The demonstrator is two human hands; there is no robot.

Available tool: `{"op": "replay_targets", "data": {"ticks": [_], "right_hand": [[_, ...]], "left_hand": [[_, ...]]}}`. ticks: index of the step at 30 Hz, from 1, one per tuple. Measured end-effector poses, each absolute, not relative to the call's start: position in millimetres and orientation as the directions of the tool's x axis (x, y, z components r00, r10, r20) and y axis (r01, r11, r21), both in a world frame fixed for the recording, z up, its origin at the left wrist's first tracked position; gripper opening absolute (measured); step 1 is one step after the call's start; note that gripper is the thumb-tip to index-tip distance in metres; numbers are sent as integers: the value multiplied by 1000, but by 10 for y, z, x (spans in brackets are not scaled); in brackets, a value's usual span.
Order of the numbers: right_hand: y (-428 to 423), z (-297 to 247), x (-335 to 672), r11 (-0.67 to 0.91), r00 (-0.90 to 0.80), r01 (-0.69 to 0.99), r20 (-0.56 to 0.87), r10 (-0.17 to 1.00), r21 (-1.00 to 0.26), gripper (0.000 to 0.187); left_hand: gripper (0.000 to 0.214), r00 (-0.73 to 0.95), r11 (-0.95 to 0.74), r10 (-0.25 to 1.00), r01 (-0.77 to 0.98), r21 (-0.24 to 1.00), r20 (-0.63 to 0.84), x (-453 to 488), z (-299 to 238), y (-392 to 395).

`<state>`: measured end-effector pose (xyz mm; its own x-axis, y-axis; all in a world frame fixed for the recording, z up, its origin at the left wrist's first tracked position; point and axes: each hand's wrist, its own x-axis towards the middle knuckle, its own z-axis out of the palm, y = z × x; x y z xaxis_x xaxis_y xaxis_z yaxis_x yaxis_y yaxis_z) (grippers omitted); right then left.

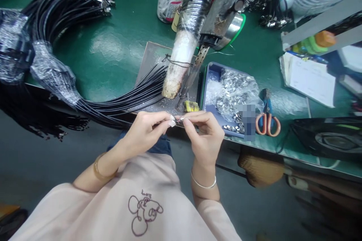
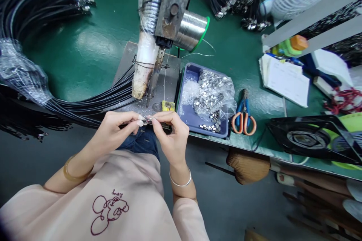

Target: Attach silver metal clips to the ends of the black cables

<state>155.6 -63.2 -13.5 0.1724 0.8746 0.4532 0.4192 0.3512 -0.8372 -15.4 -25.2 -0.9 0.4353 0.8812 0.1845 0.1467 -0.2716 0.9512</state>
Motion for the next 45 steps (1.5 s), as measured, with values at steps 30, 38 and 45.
{"op": "replay_targets", "data": {"ticks": [30,38,45], "right_hand": [[-598,58,2195,-12,254,881,452,855,-473,14],[-262,-53,2505,-129,248,873,201,948,-471,5],[-438,39,2390,-127,310,845,283,907,-519,9]], "left_hand": [[15,403,-762,647,341,550,647,-49,-306,-389],[29,595,-239,792,92,967,139,-175,-153,-175],[16,557,215,815,-32,976,-162,-178,-118,-82]]}}
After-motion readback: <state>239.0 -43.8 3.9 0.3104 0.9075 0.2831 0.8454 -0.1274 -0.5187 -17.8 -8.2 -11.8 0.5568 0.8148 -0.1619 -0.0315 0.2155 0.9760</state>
